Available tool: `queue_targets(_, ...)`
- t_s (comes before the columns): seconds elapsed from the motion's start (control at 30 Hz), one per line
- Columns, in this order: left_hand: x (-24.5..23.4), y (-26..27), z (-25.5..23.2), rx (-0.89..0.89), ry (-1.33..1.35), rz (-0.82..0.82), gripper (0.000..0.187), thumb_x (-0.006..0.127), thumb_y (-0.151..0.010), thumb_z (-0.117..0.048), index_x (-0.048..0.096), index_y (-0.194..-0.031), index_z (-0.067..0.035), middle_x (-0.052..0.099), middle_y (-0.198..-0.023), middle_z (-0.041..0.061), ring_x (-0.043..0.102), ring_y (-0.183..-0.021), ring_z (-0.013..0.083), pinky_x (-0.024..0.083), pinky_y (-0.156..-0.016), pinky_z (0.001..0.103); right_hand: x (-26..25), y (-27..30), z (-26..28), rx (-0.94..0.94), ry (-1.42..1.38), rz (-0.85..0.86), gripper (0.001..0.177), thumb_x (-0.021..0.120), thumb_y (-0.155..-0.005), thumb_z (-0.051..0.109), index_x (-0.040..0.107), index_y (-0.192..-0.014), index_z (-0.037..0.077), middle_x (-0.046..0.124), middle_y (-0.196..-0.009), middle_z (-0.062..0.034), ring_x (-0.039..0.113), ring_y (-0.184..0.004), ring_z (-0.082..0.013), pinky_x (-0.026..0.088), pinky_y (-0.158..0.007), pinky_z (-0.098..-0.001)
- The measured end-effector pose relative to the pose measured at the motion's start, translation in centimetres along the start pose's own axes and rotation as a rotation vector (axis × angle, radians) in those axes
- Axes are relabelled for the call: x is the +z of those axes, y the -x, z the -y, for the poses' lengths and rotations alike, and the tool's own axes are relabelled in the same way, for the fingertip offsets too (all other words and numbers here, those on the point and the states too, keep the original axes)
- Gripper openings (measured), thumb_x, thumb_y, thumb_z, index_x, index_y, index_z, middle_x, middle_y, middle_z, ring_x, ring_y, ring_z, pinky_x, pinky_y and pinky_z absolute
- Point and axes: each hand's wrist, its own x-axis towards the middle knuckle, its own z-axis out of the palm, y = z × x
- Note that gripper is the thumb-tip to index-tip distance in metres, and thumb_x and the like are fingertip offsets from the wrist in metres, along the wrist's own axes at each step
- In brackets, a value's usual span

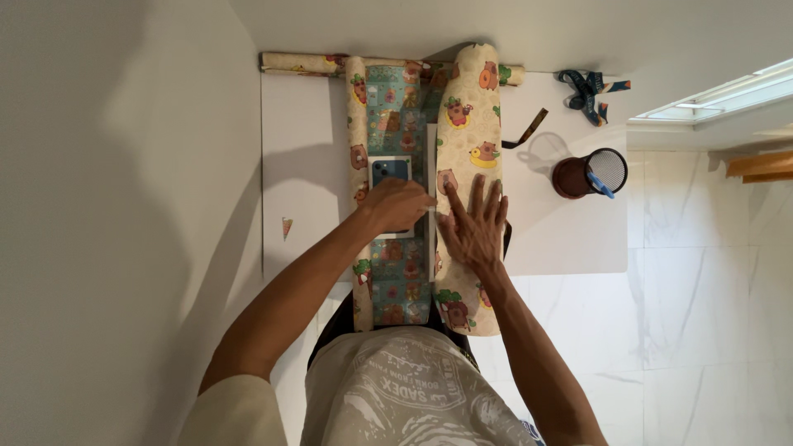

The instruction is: The person wraps a rectangular St. Yves box with patterned wrapping paper on a white table. They unroll the paper, place the box on it, fold the paper over the box, and secure the edges with tape and scissors.

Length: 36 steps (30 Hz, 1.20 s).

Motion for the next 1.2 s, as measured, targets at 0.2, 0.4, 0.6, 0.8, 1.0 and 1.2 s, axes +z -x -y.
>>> queue_targets(0.2, 0.4, 1.8, 1.0, 0.052, 0.083, -0.151, 0.023, 0.062, -0.095, -0.016, 0.078, -0.111, -0.018, 0.072, -0.09, 0.01, 0.071, -0.079, 0.0335, 0.057, -0.072, 0.049, 0.3, 0.0, 0.0, 0.016, -0.017, -0.006, 0.062, 0.026, -0.107, 0.059, 0.035, -0.163, 0.032, 0.016, -0.17, -0.0267, 0.006, -0.156, -0.0532, 0.001, -0.123, -0.0663)
queue_targets(0.4, 1.0, 1.3, 1.0, 0.014, 0.07, -0.138, 0.027, 0.06, -0.093, -0.014, 0.078, -0.111, -0.019, 0.072, -0.091, 0.008, 0.071, -0.077, 0.0322, 0.058, -0.071, 0.048, 0.2, -0.2, -0.1, 0.027, -0.027, 0.003, 0.061, 0.029, -0.106, 0.059, 0.036, -0.162, 0.033, 0.015, -0.17, -0.0261, 0.006, -0.156, -0.053, 0.001, -0.123, -0.0654)
queue_targets(0.6, 0.3, 1.2, 0.9, 0.023, -0.044, -0.034, 0.038, 0.055, -0.089, -0.009, 0.077, -0.117, -0.021, 0.069, -0.089, 0.012, 0.071, -0.076, 0.0337, 0.057, -0.069, 0.049, 0.0, -0.2, 0.1, 0.037, -0.033, 0.007, 0.062, 0.032, -0.106, 0.059, 0.036, -0.161, 0.033, 0.015, -0.17, -0.0261, 0.005, -0.156, -0.053, 0.001, -0.122, -0.0659)
queue_targets(0.8, 0.5, 1.0, 0.6, -0.034, -0.042, -0.032, 0.04, 0.055, -0.088, -0.008, 0.079, -0.116, -0.023, 0.071, -0.094, 0.014, 0.071, -0.079, 0.0353, 0.057, -0.072, 0.051, 1.1, -0.2, -0.6, 0.005, 0.057, 0.015, 0.062, 0.033, -0.108, 0.054, 0.031, -0.164, 0.027, 0.014, -0.17, -0.0251, 0.005, -0.155, -0.0523, 0.003, -0.123, -0.0655)
queue_targets(1.0, 1.2, 0.7, 1.0, -0.032, -0.028, -0.049, 0.044, 0.057, -0.081, -0.005, 0.078, -0.117, -0.019, 0.073, -0.101, 0.014, 0.072, -0.082, 0.0346, 0.057, -0.072, 0.05, 3.5, 0.5, 0.7, -0.071, -0.232, -0.033, 0.06, 0.025, -0.114, 0.038, 0.013, -0.167, 0.012, 0.011, -0.174, -0.0223, 0.007, -0.16, -0.0493, 0.007, -0.128, -0.0619)
queue_targets(1.2, 1.7, 1.1, 1.6, -0.021, 0.038, -0.081, 0.033, 0.061, -0.088, -0.018, 0.078, -0.117, -0.017, 0.075, -0.102, 0.013, 0.072, -0.084, 0.0327, 0.057, -0.073, 0.049, 3.1, 1.0, 2.2, -0.021, -0.069, -0.026, 0.058, 0.026, -0.112, 0.04, 0.025, -0.166, 0.021, 0.011, -0.174, -0.0178, 0.005, -0.159, -0.045, 0.006, -0.127, -0.0588)
